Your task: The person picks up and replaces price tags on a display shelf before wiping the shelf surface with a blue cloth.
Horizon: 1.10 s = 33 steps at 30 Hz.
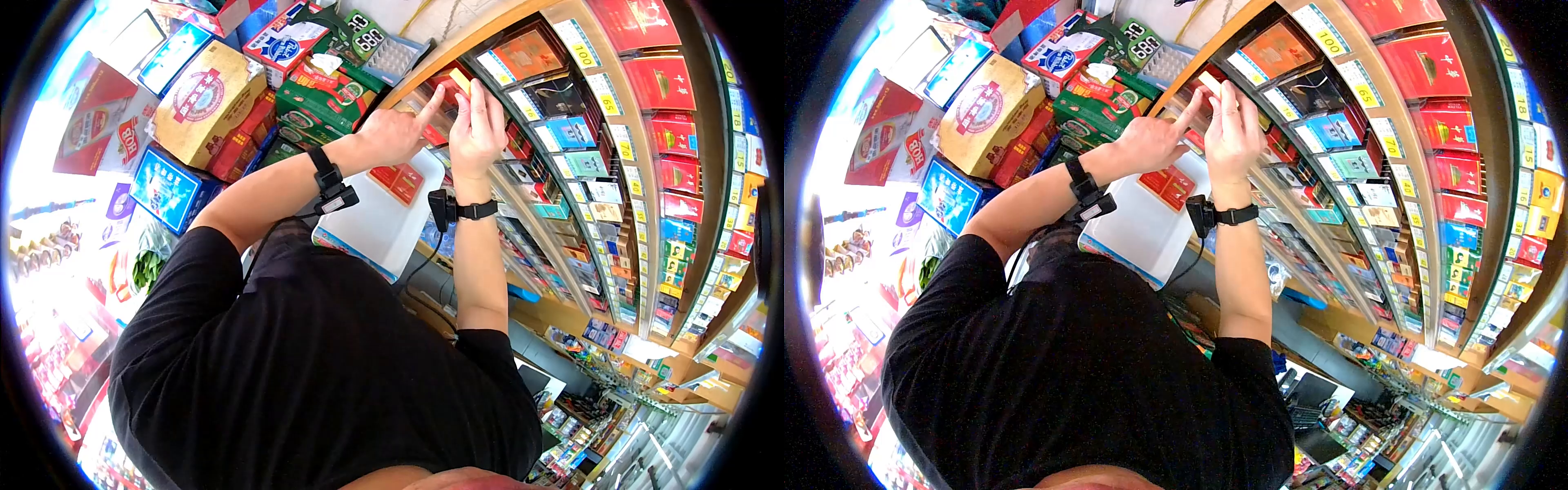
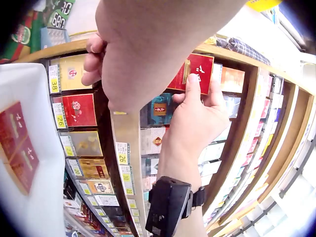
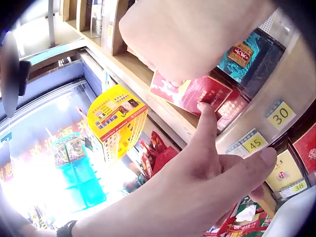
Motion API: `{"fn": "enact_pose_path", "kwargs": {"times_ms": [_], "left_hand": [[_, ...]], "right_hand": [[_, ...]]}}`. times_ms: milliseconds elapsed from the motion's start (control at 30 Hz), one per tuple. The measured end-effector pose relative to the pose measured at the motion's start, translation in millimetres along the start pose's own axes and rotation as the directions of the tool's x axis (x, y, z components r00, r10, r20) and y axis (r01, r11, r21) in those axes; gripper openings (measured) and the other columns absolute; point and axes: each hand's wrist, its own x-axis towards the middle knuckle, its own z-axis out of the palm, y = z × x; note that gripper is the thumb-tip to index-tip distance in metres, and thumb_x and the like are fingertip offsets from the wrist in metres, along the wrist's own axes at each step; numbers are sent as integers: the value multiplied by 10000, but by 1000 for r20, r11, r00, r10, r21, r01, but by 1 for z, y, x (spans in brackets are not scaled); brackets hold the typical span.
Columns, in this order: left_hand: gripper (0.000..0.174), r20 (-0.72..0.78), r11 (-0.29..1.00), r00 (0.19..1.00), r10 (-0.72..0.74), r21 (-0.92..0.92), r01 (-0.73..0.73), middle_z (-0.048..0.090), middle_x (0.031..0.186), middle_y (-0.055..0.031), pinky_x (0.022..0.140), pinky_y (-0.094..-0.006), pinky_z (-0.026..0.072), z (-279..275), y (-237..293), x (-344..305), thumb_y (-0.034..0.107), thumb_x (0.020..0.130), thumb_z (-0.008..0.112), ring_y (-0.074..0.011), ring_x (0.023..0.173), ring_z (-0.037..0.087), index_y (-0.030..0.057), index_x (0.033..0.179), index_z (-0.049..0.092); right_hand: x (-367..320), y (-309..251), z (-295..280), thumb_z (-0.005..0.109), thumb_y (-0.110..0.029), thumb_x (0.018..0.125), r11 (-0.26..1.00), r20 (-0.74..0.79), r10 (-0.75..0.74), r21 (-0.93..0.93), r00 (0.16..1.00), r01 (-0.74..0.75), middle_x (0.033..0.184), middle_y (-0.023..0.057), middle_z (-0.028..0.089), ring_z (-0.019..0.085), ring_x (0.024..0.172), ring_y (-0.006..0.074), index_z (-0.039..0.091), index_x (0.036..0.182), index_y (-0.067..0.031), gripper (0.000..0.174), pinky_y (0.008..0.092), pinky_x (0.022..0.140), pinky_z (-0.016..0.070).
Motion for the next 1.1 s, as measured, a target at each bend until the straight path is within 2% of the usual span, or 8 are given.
{"fn": "enact_pose_path", "kwargs": {"times_ms": [467,567,667,767,867,933,1000,1100], "left_hand": [[1107,27,1000,999,-23,15,23,724,747,-152,562,-492,558,7,-4,5,342,978,704,-366,660,727,30,1723,-54],[1111,35,999,999,-35,-17,36,731,767,-152,572,-495,560,7,-3,5,320,966,712,-369,680,731,32,1723,-49],[1116,43,998,998,-50,-44,52,730,774,-154,588,-496,566,5,-2,4,305,956,725,-371,700,734,34,1723,-40],[1023,-10,999,1000,-13,40,13,738,739,-157,570,-492,575,5,-4,1,318,980,668,-360,654,734,-26,1711,41],[1024,-50,1000,999,-10,9,10,743,751,-155,594,-498,583,3,-3,0,301,968,668,-364,667,739,-4,1719,42],[1093,17,998,998,-61,-17,61,743,821,-181,610,-515,575,-2,-3,-2,305,960,725,-389,702,733,63,1728,-15],[1085,4,997,998,-65,-39,65,742,819,-185,614,-517,577,-3,-3,-6,302,962,722,-393,697,732,79,1730,-11],[1071,-1,995,998,-65,-81,64,738,811,-188,619,-520,579,-9,-2,-13,294,964,715,-396,690,730,103,1734,-4]], "right_hand": [[-4,2,7,812,-83,943,997,11,27,-73,1000,-26,1134,170,763,760,957,356,759,1283,-45,346,422,799,628],[-5,6,8,781,-205,975,977,78,134,-179,988,-118,1209,182,756,760,991,389,760,1295,-70,348,448,807,627],[1,3,4,747,-196,991,949,194,232,-260,953,-178,1242,182,751,762,1003,394,753,1304,-66,339,456,807,628],[8,0,0,691,-189,1009,939,300,243,-311,923,-146,1286,189,738,768,977,400,717,1344,-45,366,469,805,636],[13,-9,-3,661,-192,1015,903,396,294,-414,870,-117,1320,197,724,771,957,409,667,1397,-25,417,484,801,646],[19,-14,-4,646,-194,1018,880,433,330,-462,839,-108,1339,202,715,773,950,414,639,1426,-14,446,494,797,650],[23,-18,-8,635,-207,1023,859,516,392,-502,762,-102,1417,223,665,771,965,424,555,1500,-2,526,501,773,655],[21,-16,-12,652,-211,1010,904,541,351,-408,764,-127,1486,241,601,763,988,442,491,1540,8,596,517,763,654]]}}
